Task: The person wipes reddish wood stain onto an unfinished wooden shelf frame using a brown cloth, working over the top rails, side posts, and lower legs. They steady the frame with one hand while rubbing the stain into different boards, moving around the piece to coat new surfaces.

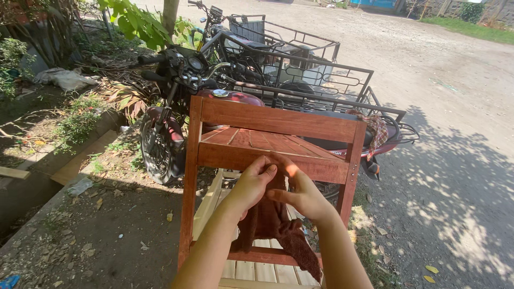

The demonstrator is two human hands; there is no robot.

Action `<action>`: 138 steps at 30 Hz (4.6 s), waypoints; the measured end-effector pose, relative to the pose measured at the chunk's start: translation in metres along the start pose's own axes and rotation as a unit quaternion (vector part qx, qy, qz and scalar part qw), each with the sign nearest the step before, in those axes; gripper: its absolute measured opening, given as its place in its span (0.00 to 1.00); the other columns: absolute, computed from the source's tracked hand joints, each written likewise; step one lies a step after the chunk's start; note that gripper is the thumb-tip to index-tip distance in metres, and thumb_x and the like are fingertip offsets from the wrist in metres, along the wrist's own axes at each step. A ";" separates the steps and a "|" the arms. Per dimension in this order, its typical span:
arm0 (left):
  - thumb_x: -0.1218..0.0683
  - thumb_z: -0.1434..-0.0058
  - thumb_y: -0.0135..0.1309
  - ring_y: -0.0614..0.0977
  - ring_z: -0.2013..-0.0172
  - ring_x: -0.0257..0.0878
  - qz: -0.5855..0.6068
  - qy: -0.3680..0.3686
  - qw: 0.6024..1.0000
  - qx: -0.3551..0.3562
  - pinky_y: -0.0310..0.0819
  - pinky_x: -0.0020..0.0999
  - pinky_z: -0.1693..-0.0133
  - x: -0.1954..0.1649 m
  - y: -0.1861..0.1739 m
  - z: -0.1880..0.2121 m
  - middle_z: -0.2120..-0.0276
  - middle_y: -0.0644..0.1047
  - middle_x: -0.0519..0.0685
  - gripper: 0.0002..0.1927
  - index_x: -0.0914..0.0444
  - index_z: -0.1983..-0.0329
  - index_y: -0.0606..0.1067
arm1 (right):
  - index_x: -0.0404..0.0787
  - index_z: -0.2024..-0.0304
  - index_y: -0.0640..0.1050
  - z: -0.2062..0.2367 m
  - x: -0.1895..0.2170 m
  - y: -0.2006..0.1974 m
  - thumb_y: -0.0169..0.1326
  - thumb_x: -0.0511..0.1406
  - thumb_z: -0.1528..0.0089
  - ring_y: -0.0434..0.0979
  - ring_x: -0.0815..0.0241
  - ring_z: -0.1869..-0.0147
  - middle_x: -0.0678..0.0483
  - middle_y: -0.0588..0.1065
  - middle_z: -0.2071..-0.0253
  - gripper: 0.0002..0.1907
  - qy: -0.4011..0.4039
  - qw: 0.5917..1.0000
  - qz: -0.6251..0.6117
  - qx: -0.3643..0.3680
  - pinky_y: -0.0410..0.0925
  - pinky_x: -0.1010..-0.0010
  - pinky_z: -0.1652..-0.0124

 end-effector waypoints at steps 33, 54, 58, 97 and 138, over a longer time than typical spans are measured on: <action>0.63 0.49 0.49 0.75 0.41 0.55 -0.350 0.142 0.883 -0.277 0.67 0.46 0.40 -0.058 -0.189 -0.001 0.42 0.75 0.58 0.29 0.60 0.40 0.74 | 0.35 0.51 0.76 -0.181 -0.019 0.136 0.55 0.34 0.39 0.78 0.57 0.55 0.47 0.79 0.59 0.15 0.141 0.988 -0.050 -0.029 0.71 0.63 0.55; 0.61 0.45 0.50 0.62 0.35 0.47 -0.390 -0.096 0.881 -0.249 0.56 0.51 0.36 -0.021 -0.200 -0.005 0.37 0.61 0.41 0.36 0.34 0.35 0.73 | 0.31 0.51 0.80 -0.204 -0.013 0.134 0.59 0.35 0.42 0.81 0.54 0.55 0.42 0.81 0.57 0.19 0.159 0.987 0.033 -0.006 0.73 0.62 0.57; 0.60 0.43 0.52 0.60 0.34 0.47 -0.385 -0.124 0.883 -0.239 0.53 0.52 0.36 -0.018 -0.201 -0.003 0.36 0.60 0.41 0.36 0.31 0.35 0.71 | 0.32 0.49 0.76 -0.198 -0.011 0.133 0.60 0.36 0.41 0.81 0.56 0.54 0.44 0.80 0.56 0.20 0.169 0.979 0.118 -0.006 0.73 0.63 0.56; 0.60 0.47 0.57 0.60 0.35 0.53 -0.484 -0.103 0.835 -0.239 0.52 0.63 0.41 -0.016 -0.191 -0.009 0.37 0.60 0.46 0.38 0.35 0.35 0.69 | 0.36 0.57 0.82 -0.188 0.005 0.105 0.62 0.39 0.51 0.80 0.47 0.60 0.43 0.80 0.63 0.21 -0.015 0.903 0.411 0.126 0.71 0.59 0.58; 0.59 0.44 0.57 0.60 0.35 0.54 -0.475 -0.115 0.847 -0.211 0.54 0.63 0.41 -0.028 -0.186 0.000 0.37 0.60 0.47 0.43 0.29 0.30 0.62 | 0.38 0.57 0.83 -0.201 0.002 0.125 0.61 0.40 0.48 0.82 0.46 0.55 0.42 0.82 0.59 0.19 0.035 0.909 0.411 0.055 0.73 0.60 0.54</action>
Point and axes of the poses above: each hand's wrist, its own z-axis away from the middle knuckle, its own y-axis out of the palm, x = y × z, the point moved 6 cm from there along -z, towards the middle knuckle
